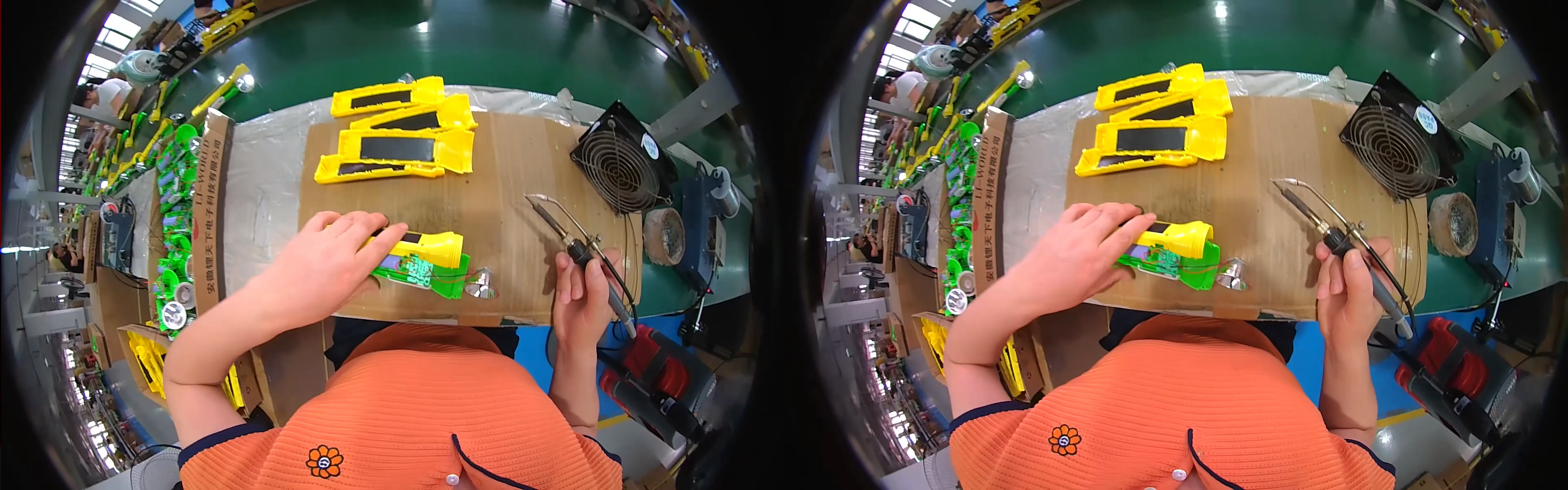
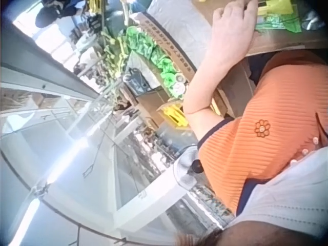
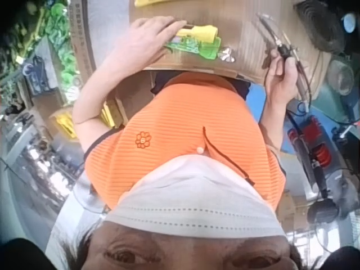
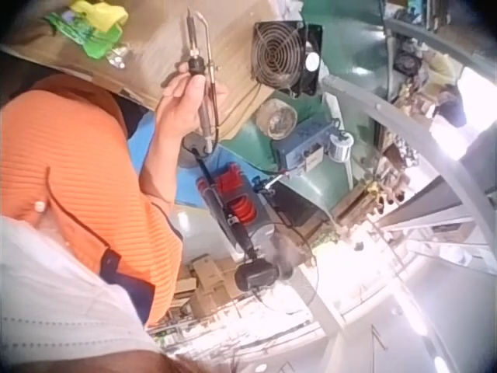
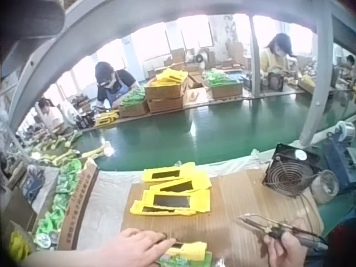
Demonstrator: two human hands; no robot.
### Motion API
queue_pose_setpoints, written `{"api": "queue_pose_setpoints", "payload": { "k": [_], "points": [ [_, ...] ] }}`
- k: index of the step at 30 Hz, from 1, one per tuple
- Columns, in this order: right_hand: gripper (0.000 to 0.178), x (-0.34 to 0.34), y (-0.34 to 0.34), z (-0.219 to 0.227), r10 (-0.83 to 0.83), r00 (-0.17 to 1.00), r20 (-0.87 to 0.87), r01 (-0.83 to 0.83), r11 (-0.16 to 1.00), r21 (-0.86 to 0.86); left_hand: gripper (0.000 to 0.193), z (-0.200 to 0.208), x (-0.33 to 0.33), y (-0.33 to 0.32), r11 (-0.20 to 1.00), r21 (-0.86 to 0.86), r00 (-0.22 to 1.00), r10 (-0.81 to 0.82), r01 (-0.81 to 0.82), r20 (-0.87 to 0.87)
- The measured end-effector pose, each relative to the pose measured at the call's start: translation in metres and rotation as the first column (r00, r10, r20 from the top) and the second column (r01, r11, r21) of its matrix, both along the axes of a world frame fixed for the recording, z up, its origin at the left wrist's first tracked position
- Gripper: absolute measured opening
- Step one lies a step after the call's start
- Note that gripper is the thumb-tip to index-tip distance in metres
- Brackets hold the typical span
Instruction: Soldering wires to circuit boards and assembling components for solar-powered flashlights at a factory workstation.
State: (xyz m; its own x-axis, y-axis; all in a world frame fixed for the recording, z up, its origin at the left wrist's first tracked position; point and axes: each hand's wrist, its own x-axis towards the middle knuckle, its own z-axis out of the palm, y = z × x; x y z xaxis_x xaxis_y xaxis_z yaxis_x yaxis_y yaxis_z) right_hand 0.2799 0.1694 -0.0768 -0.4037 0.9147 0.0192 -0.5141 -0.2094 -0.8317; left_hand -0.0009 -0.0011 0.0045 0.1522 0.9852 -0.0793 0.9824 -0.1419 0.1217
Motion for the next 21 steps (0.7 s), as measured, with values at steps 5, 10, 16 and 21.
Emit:
{"api": "queue_pose_setpoints", "payload": {
  "k": [5, 10, 16, 21],
  "points": [
    [0.014, 0.003, 0.003, -0.001, -0.019, 0.998, -0.065, 0.016, 0.998, -0.055, 0.059, -0.011, -0.021, -0.01, 0.996, 0.081, 0.996, 0.029, -0.036, 0.088],
    [0.014, 0.004, 0.002, -0.003, -0.071, 0.996, -0.047, 0.068, 0.996, -0.065, 0.055, 0.014, -0.088, 0.057, 0.948, 0.219, 0.973, 0.224, -0.232, 0.061],
    [0.017, -0.004, 0.003, 0.006, -0.047, 0.999, -0.025, 0.046, 0.997, -0.055, 0.056, -0.026, -0.226, 0.138, 0.907, 0.401, 0.917, 0.264, -0.129, -0.301],
    [0.02, 0.001, 0.002, 0.005, -0.004, 1.0, 0.004, 0.005, 1.0, -0.022, 0.06, -0.049, -0.235, 0.14, 0.916, 0.328, 0.869, 0.346, -0.232, -0.354]
  ]
}}
